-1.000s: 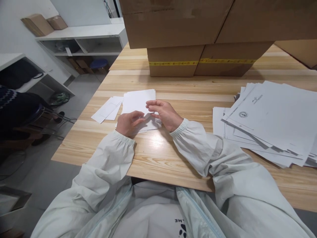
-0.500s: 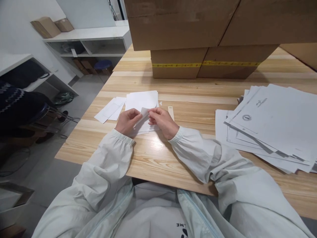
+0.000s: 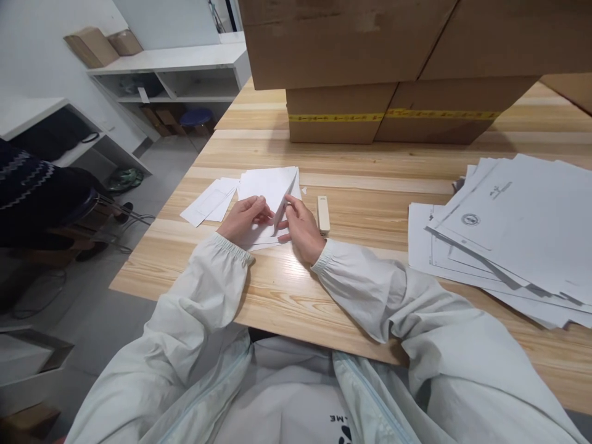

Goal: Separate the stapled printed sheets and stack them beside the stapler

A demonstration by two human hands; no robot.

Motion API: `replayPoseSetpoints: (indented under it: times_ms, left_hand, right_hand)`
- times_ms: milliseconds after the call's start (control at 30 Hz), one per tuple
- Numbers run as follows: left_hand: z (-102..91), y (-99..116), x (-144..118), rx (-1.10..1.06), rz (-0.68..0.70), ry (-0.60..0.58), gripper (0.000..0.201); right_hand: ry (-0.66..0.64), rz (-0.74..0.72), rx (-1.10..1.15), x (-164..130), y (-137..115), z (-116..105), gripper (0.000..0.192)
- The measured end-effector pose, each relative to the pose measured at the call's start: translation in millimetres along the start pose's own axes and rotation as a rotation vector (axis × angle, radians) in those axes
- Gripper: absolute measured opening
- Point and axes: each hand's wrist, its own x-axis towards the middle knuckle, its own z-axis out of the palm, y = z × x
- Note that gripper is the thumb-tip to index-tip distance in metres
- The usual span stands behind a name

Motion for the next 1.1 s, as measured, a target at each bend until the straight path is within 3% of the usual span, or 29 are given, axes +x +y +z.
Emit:
replayPoseSetpoints:
  times_ms: [267, 833, 1100]
  left_hand:
    - [10.3, 4, 3, 0.101, -0.043, 0.074, 0.05]
    - [9.7, 1, 3, 0.109, 0.009, 0.069, 0.048]
    - [9.8, 1, 2, 0.094, 0.004, 0.07, 0.045]
  right_hand:
    - [-0.077, -0.106, -0.056, 2, 13, -2, 0.046]
    - [-0.047, -0.052, -0.025, -1, 5, -2, 0.033]
    - [-0.084, -0.03, 0.086, -1, 1, -5, 0.039]
